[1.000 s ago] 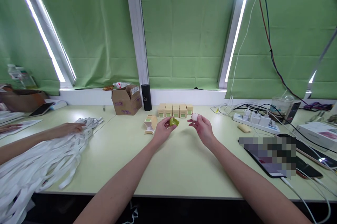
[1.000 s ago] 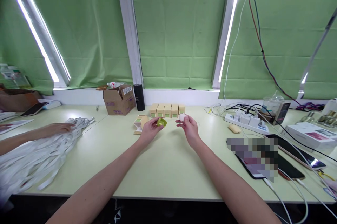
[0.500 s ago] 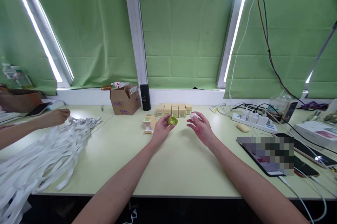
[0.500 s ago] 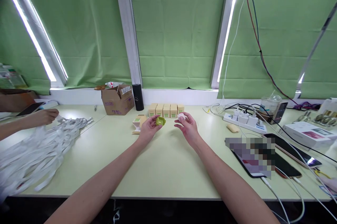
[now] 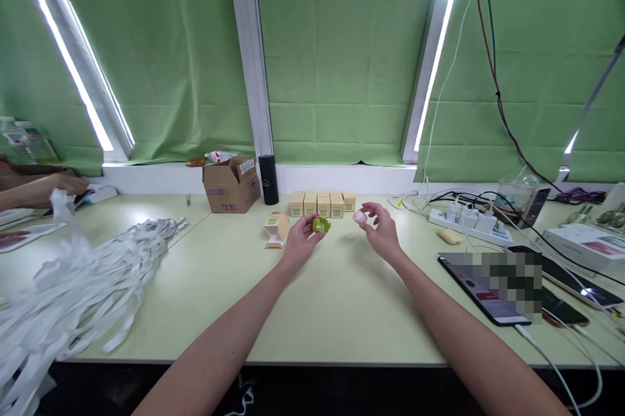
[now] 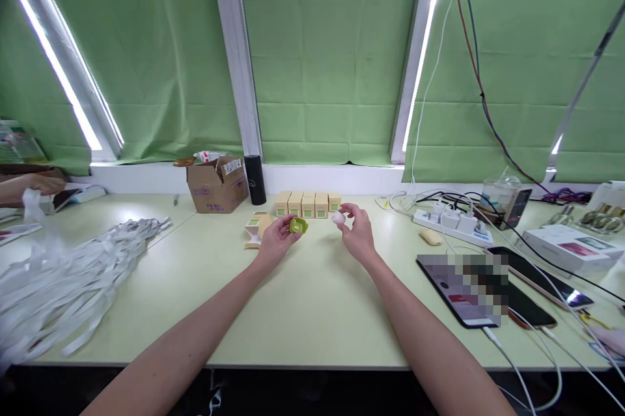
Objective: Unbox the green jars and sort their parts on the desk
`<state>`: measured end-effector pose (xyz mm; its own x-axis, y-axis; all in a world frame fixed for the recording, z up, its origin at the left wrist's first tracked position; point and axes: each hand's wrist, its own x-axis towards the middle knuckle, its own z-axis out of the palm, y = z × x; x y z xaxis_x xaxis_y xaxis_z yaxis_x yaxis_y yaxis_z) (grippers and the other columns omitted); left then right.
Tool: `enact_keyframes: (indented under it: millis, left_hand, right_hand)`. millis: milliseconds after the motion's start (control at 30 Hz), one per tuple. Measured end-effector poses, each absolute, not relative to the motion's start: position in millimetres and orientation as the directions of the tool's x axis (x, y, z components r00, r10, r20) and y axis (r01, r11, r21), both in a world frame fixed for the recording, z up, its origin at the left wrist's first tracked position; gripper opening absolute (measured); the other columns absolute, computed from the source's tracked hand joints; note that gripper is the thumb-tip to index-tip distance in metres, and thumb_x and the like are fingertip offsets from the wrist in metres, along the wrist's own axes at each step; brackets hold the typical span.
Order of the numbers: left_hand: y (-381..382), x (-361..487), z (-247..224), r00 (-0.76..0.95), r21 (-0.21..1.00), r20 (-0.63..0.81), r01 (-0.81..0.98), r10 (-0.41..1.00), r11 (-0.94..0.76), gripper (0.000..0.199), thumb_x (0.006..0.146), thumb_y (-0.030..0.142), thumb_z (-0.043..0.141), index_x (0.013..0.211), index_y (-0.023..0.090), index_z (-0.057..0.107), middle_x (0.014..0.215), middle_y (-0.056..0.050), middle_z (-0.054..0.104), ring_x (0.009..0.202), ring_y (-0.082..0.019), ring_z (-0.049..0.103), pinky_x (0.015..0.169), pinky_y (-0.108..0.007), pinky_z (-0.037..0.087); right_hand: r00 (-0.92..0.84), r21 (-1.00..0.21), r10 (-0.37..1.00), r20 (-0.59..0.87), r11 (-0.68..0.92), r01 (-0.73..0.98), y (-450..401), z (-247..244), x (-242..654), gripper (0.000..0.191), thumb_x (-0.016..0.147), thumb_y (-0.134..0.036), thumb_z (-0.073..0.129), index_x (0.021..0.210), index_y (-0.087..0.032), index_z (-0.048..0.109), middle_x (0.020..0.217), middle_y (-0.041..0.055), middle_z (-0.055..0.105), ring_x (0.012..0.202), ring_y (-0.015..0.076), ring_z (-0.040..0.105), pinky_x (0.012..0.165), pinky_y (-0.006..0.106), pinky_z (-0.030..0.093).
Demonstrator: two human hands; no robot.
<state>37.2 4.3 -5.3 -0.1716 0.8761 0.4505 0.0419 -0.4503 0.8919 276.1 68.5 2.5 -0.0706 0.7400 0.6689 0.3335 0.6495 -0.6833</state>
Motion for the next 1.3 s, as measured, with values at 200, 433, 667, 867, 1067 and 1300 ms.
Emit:
enact_keyframes:
  millis: [200,433,667,867,1067,1300]
  left_hand:
    - [3.1,36.8,-4.8,-0.156,0.897,0.442,0.055,0.883,-0.439,0.055,0.073,0.023,0.085,0.123,0.017,0.065,0.124,-0.013,0.072,0.115,-0.025,0.070,0.112,-0.050,0.051]
    - [3.4,35.9,-6.3,-0.147,0.895,0.447,0.068,0.883,-0.442,0.053,0.073,0.022,0.085,0.122,0.018,0.065,0.124,-0.012,0.072,0.116,-0.025,0.070,0.111,-0.050,0.052]
    - [4.7,35.5,-7.5,-0.140,0.889,0.458,0.074,0.878,-0.452,0.053,0.072,0.021,0.084,0.121,0.017,0.064,0.126,-0.013,0.071,0.117,-0.026,0.070,0.111,-0.051,0.051]
    - [3.2,36.5,-6.0,-0.145,0.890,0.455,0.072,0.878,-0.450,0.053,0.071,0.022,0.084,0.120,0.017,0.064,0.126,-0.014,0.071,0.117,-0.026,0.069,0.112,-0.052,0.051]
    - [-0.7,39.0,-0.4,-0.123,0.887,0.461,0.031,0.879,-0.461,0.054,0.070,0.021,0.086,0.120,0.016,0.064,0.128,-0.015,0.071,0.119,-0.027,0.069,0.113,-0.051,0.050]
    - [-5.6,42.0,6.5,-0.118,0.897,0.428,-0.067,0.896,-0.437,0.060,0.075,0.042,0.088,0.122,0.017,0.059,0.122,-0.016,0.075,0.116,-0.029,0.072,0.108,-0.052,0.053]
  right_hand:
    - [-0.373,-0.239,0.614,0.696,0.687,0.686,75.2,-13.4,284.7,0.050,0.078,0.000,0.058,0.121,-0.024,0.065,0.108,0.0092,0.075,0.111,0.0319,0.058,0.093,0.049,0.045]
    - [-0.483,-0.112,0.624,0.615,0.675,0.730,81.4,-28.9,279.6,0.054,0.078,-0.002,0.061,0.127,-0.023,0.063,0.107,0.0084,0.079,0.113,0.0326,0.056,0.095,0.046,0.041]
    - [-0.456,-0.145,0.668,0.588,0.642,0.753,79.6,-29.2,280.4,0.058,0.074,-0.002,0.061,0.129,-0.022,0.062,0.109,0.0083,0.077,0.115,0.0319,0.056,0.094,0.045,0.042]
    - [-0.430,-0.182,0.670,0.605,0.643,0.744,72.5,-21.6,280.8,0.057,0.073,0.001,0.058,0.126,-0.020,0.063,0.114,0.0106,0.075,0.122,0.0325,0.055,0.096,0.047,0.043]
    - [-0.428,-0.179,0.530,0.732,0.756,0.630,59.0,-11.6,274.5,0.044,0.078,-0.002,0.056,0.118,-0.020,0.064,0.110,0.0106,0.074,0.113,0.0332,0.056,0.092,0.050,0.047]
    - [-0.438,-0.067,0.260,0.861,0.910,0.408,28.1,-2.0,252.7,0.049,0.087,-0.009,0.055,0.135,-0.022,0.053,0.128,0.0127,0.064,0.124,0.0338,0.053,0.105,0.057,0.048]
